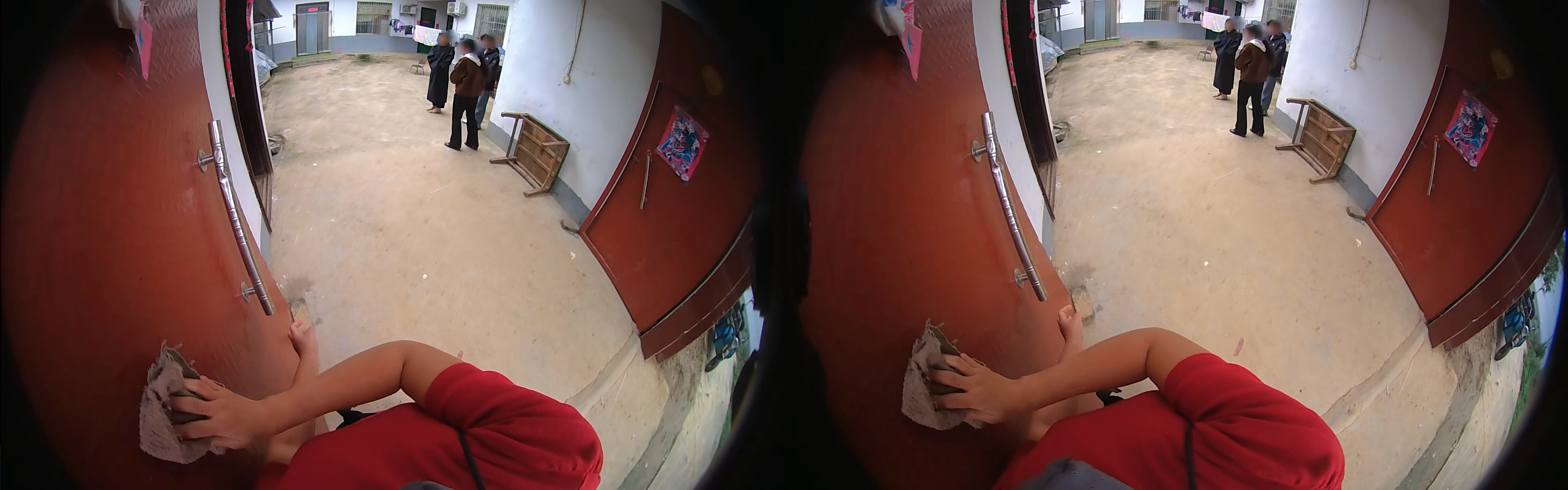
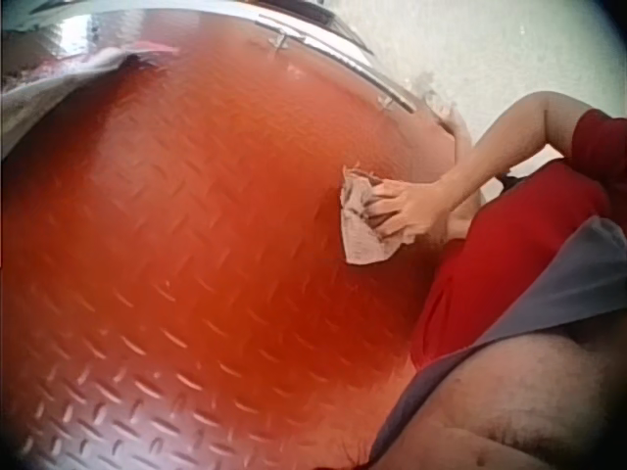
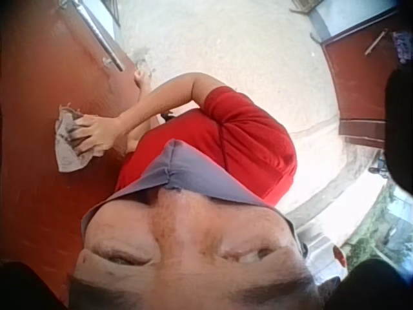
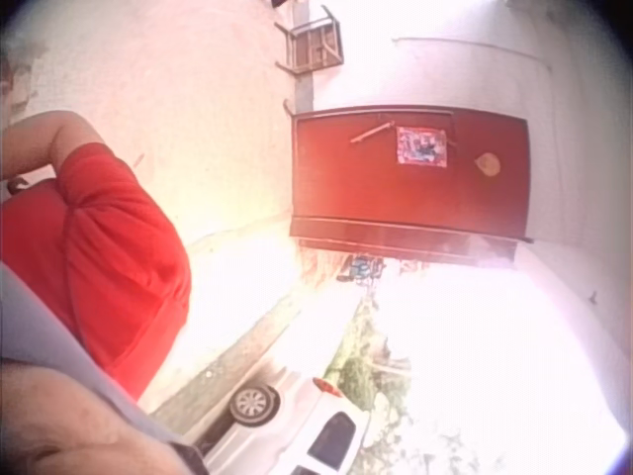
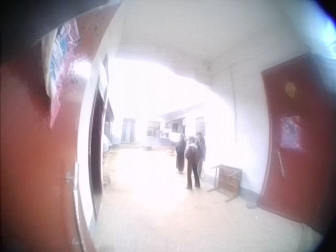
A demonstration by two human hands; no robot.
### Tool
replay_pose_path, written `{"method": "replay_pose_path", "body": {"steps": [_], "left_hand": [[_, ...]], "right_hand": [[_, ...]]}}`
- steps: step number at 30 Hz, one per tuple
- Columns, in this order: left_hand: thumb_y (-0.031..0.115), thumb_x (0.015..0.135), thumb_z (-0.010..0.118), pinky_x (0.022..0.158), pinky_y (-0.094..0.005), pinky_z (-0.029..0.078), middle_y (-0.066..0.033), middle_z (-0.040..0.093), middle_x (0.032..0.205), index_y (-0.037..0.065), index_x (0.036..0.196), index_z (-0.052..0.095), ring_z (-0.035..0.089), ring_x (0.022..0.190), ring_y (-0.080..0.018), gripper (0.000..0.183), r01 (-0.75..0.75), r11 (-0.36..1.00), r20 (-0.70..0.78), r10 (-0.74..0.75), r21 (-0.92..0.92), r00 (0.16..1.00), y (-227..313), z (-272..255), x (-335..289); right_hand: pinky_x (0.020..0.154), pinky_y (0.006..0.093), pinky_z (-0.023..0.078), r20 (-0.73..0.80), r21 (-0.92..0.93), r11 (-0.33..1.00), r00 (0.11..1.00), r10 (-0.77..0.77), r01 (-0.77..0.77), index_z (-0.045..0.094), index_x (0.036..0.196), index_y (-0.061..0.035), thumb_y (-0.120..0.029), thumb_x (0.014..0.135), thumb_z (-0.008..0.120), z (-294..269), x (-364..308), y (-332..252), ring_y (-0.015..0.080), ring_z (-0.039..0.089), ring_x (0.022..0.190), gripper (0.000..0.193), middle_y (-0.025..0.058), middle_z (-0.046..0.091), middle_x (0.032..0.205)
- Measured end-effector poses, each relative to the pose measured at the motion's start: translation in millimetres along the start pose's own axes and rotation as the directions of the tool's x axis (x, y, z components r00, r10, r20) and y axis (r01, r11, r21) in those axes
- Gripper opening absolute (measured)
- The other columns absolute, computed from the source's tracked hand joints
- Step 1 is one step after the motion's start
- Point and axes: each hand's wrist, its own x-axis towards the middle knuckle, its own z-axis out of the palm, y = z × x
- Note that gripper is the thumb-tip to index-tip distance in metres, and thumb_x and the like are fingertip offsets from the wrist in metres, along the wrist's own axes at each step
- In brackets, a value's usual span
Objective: The person wipes a red metal door with a cloth, then moves into a kitchen and stirs a large pot of food on a stove. The person uses a cloth to clean the door surface and a ladle to stir the contents of the pot.
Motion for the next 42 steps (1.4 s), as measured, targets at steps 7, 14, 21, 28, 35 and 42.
{"method": "replay_pose_path", "body": {"steps": [7,14,21,28,35,42], "left_hand": [[0.017,0.076,0.073,0.095,-0.0379,0.045,-0.0163,0.054,0.122,0.005,0.119,0.058,0.055,0.11,-0.0317,0.047,0.176,0.983,0.313,-0.151,-0.054,0.938,-59.3,26.7,-84.6],[0.02,0.076,0.076,0.094,-0.0378,0.047,-0.0171,0.054,0.121,0.006,0.124,0.058,0.057,0.111,-0.0328,0.053,-0.016,0.999,0.048,0.018,-0.039,0.999,-2.6,-2.0,-78.9],[0.027,0.079,0.072,0.113,-0.0409,0.026,-0.0237,0.038,0.143,0.004,0.129,0.055,0.032,0.138,-0.0363,0.058,-0.009,0.985,0.221,-0.03,0.175,0.975,-2.6,-37.8,-54.9],[0.027,0.079,0.069,0.117,-0.0421,0.016,-0.0252,0.03,0.15,0.003,0.13,0.055,0.022,0.144,-0.0371,0.058,-0.222,0.359,0.335,-0.294,0.907,0.895,-64.3,-112.5,-95.2],[0.029,0.08,0.066,0.12,-0.0432,0.001,-0.0259,0.016,0.157,0.001,0.131,0.053,0.004,0.149,-0.0374,0.06,-0.249,0.239,0.307,-0.249,0.939,0.918,-106.6,-112.9,-121.6],[0.036,0.08,0.062,0.119,-0.0437,-0.01,-0.0242,0.006,0.161,0.001,0.139,0.049,-0.009,0.15,-0.0363,0.07,-0.275,0.015,0.257,-0.403,0.961,0.878,-113.3,-108.4,-127.4]], "right_hand": [[0.111,0.0496,0.03,-0.066,-0.024,0.935,0.934,0.352,-0.354,0.044,0.134,-0.0008,-0.018,0.083,0.065,-2.5,-21.3,62.3,0.0448,0.035,0.126,0.058,0.0227,0.042,0.135],[0.11,0.0454,0.031,-0.394,0.282,0.909,0.827,0.401,-0.306,0.032,0.144,0.0024,-0.018,0.097,0.05,-78.8,146.3,84.7,0.0414,0.031,0.131,0.053,0.0249,0.031,0.149],[0.103,0.0556,0.034,-0.252,-0.09,0.996,0.967,-0.023,0.001,0.055,0.127,-0.0105,-0.017,0.072,0.07,-55.4,107.6,17.2,0.0457,0.033,0.127,0.057,0.0185,0.037,0.144],[0.109,0.0534,0.03,-0.022,0.024,0.95,0.95,0.312,-0.312,0.051,0.128,-0.0055,-0.016,0.079,0.065,23.7,-44.0,49.5,0.0473,0.032,0.132,0.051,0.0212,0.04,0.141],[0.114,0.0422,0.025,-0.294,0.347,0.751,0.695,0.656,-0.562,0.03,0.146,0.0034,-0.021,0.102,0.045,-41.6,59.1,102.0,0.0379,0.031,0.136,0.052,0.0229,0.028,0.153],[0.1,0.0539,0.036,-0.27,0.016,1.0,0.963,0.009,-0.005,0.051,0.131,-0.0059,-0.01,0.073,0.068,-63.8,95.2,15.6,0.0442,0.033,0.126,0.061,0.0187,0.036,0.147]]}}
